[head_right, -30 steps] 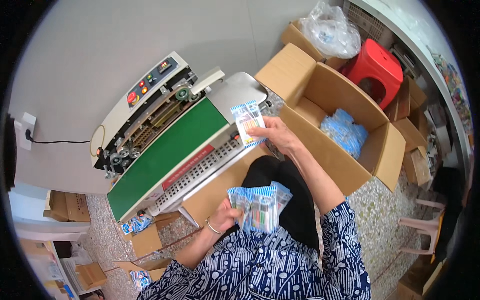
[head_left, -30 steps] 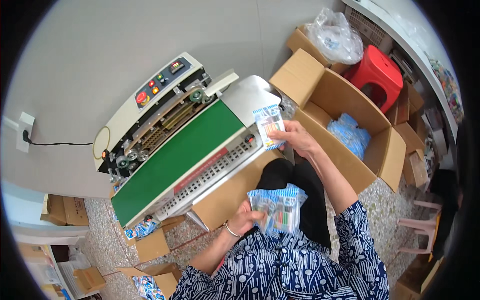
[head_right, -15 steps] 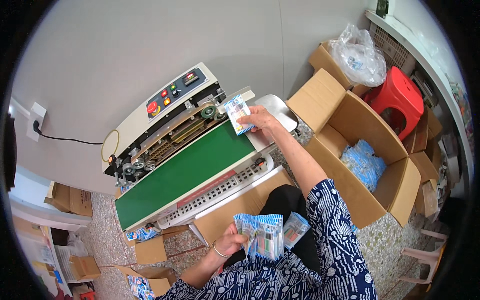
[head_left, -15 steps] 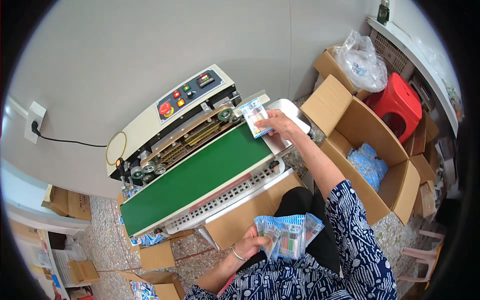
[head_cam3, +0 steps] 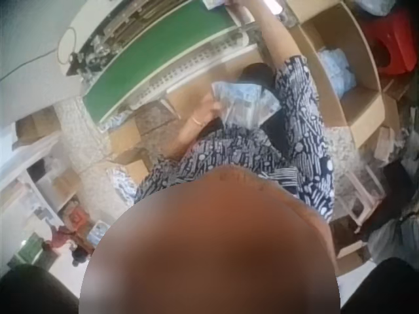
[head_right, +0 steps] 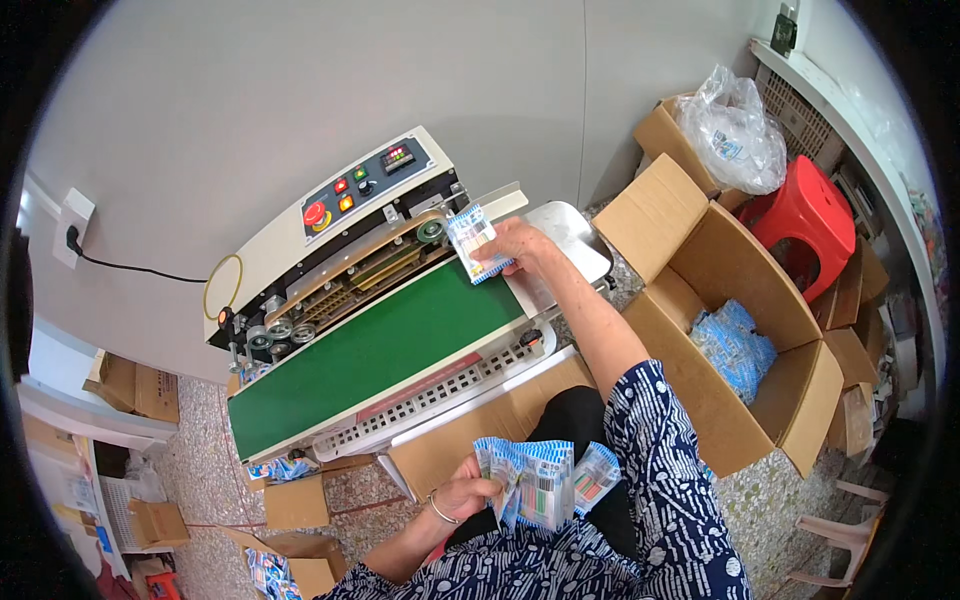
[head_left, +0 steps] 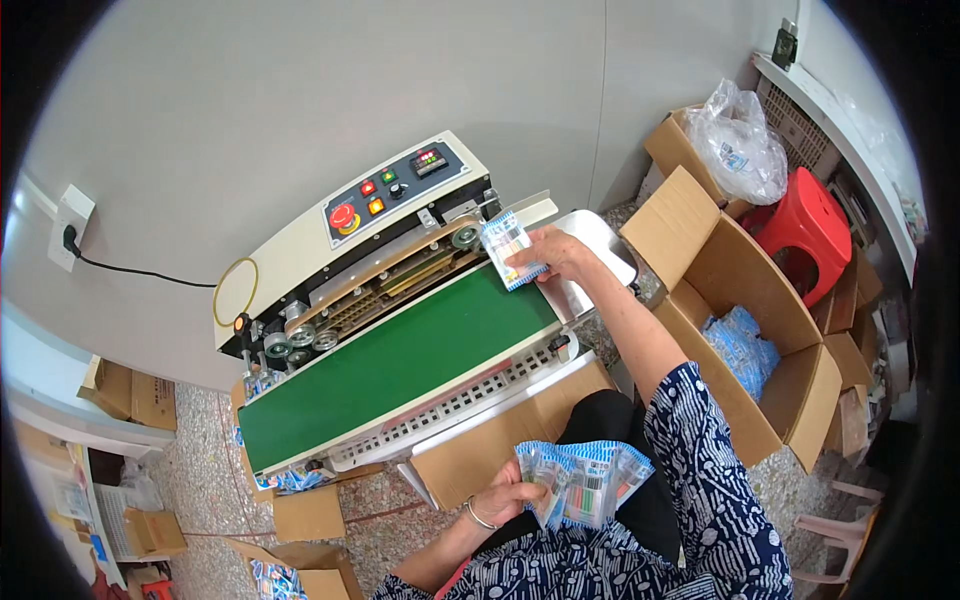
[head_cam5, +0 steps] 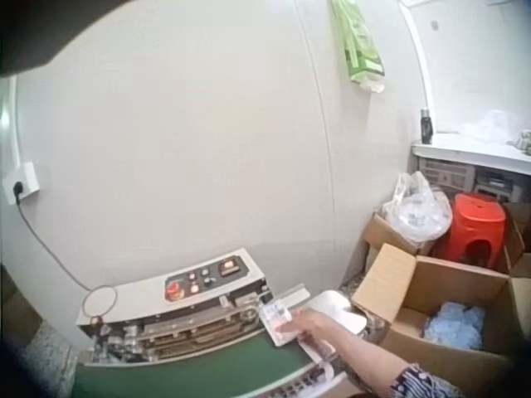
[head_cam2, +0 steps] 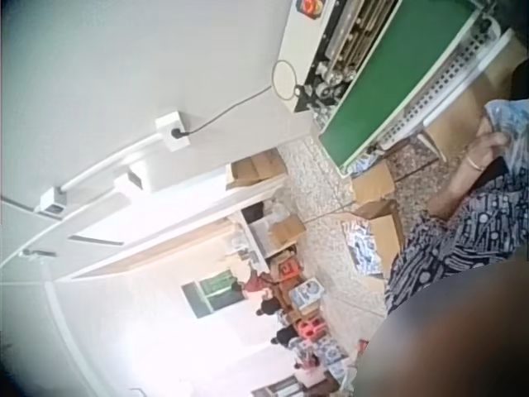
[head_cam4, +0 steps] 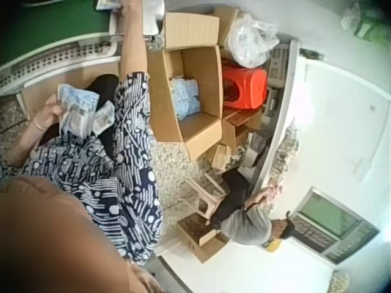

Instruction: Feeding small plastic-wrapped packages through a heat-sealing machine and placing them into a cardboard box.

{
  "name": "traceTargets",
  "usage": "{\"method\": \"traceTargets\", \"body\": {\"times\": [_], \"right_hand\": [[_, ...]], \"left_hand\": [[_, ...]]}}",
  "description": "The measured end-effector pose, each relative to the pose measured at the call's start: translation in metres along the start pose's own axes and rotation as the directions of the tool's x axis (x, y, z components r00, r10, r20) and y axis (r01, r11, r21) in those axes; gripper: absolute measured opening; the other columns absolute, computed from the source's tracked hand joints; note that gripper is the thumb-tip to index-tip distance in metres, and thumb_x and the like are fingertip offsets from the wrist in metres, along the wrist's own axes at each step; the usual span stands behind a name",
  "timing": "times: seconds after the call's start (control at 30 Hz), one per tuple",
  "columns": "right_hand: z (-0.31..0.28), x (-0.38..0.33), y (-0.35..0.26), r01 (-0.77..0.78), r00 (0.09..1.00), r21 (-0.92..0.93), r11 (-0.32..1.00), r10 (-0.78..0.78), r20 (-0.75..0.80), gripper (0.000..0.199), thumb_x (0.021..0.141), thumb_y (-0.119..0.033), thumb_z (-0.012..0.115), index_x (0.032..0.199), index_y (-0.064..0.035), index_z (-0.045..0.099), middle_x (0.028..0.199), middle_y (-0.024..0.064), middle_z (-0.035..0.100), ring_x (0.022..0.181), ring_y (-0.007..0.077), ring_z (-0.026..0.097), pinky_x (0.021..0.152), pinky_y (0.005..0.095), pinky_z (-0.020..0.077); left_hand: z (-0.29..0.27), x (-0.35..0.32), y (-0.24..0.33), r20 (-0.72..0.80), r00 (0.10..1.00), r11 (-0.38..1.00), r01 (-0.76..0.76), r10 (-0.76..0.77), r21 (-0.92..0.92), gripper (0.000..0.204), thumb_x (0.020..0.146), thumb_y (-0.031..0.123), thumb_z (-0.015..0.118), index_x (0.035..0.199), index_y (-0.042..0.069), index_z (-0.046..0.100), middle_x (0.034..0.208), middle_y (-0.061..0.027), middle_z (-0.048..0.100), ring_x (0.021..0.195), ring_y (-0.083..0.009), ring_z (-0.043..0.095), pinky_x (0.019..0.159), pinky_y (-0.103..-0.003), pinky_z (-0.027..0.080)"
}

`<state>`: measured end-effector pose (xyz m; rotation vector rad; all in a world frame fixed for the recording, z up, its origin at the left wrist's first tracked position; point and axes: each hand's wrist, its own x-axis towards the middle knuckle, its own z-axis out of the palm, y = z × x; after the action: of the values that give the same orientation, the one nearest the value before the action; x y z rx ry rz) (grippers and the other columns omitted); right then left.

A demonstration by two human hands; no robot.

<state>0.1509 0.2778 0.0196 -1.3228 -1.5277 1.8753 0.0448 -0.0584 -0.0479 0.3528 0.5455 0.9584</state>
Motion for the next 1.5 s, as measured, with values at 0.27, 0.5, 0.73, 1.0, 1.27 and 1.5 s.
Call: {"method": "traceTargets", "body": {"times": [0.27, 0.5, 0.73, 1.0, 1.27, 1.5], "right_hand": [[0.039, -0.008, -0.001, 0.024, 0.999, -0.157, 0.987, -0.017, 0.045, 0.033, 0.065, -0.022, 0.08, 0.083, -0.0025, 0.06, 0.074, 0.0058, 0.062, 0.066, 0.0142, 0.057, 0.046, 0.0263, 0.0435], [0.049, 0.006, 0.014, 0.214, 0.97, -0.431, 0.876, -0.242, -0.01, 0.036, 0.08, -0.034, 0.065, 0.078, 0.0017, 0.061, 0.064, 0.0064, 0.059, 0.052, 0.0126, 0.055, 0.042, 0.0257, 0.0433], [0.007, -0.111, 0.044, 0.233, 0.966, 0.017, 0.972, -0.233, 0.111, 0.042, 0.086, -0.044, 0.057, 0.084, -0.0025, 0.064, 0.073, 0.0019, 0.06, 0.064, 0.0088, 0.055, 0.055, 0.0217, 0.0448], [0.014, -0.158, 0.079, 0.226, 0.958, 0.146, 0.963, -0.247, 0.144, 0.028, 0.09, -0.03, 0.055, 0.085, -0.0042, 0.065, 0.069, -0.0018, 0.06, 0.061, 0.0036, 0.054, 0.052, 0.0179, 0.0426], [0.014, -0.154, 0.082, 0.324, 0.942, -0.099, 0.941, -0.33, -0.058, 0.024, 0.088, -0.022, 0.054, 0.085, -0.0002, 0.063, 0.063, -0.0029, 0.053, 0.057, 0.0039, 0.048, 0.051, 0.0216, 0.0401], [0.025, -0.138, 0.082, 0.318, 0.948, 0.149, 0.936, -0.309, -0.078, 0.021, 0.086, -0.018, 0.057, 0.091, 0.0017, 0.062, 0.076, -0.0017, 0.059, 0.067, 0.0038, 0.051, 0.059, 0.0204, 0.0414]], "left_hand": [[0.004, -0.013, -0.002, -0.063, 0.998, 1.0, -0.002, 0.0, -0.017, 0.051, 0.069, 0.006, 0.068, 0.116, 0.001, 0.052, 0.11, -0.0096, 0.061, 0.101, -0.0208, 0.059, 0.092, -0.037, 0.044], [-0.028, 0.03, 0.017, -0.23, 0.957, 0.984, -0.164, 0.177, 0.075, 0.046, 0.066, -0.002, 0.061, 0.111, 0.002, 0.053, 0.094, -0.0049, 0.063, 0.078, -0.0141, 0.062, 0.074, -0.03, 0.052], [-0.034, 0.057, 0.068, -0.24, 0.899, 0.93, -0.36, 0.367, 0.076, 0.046, 0.069, -0.001, 0.059, 0.114, 0.003, 0.051, 0.103, -0.0043, 0.061, 0.091, -0.0149, 0.06, 0.082, -0.029, 0.05], [-0.021, 0.075, 0.063, -0.207, 0.909, 0.931, -0.366, 0.361, 0.013, 0.051, 0.071, 0.0, 0.061, 0.12, 0.003, 0.048, 0.112, -0.0055, 0.058, 0.101, -0.0171, 0.058, 0.089, -0.031, 0.048], [-0.031, 0.08, 0.055, -0.216, 0.893, 0.911, -0.411, 0.395, -0.033, 0.053, 0.071, 0.001, 0.061, 0.122, 0.003, 0.046, 0.114, -0.0051, 0.057, 0.102, -0.0174, 0.058, 0.091, -0.031, 0.048], [-0.03, 0.094, 0.059, -0.218, 0.896, 0.909, -0.41, 0.387, -0.07, 0.052, 0.072, 0.0, 0.06, 0.123, 0.003, 0.045, 0.113, -0.0061, 0.058, 0.101, -0.0177, 0.058, 0.09, -0.032, 0.048]]}}
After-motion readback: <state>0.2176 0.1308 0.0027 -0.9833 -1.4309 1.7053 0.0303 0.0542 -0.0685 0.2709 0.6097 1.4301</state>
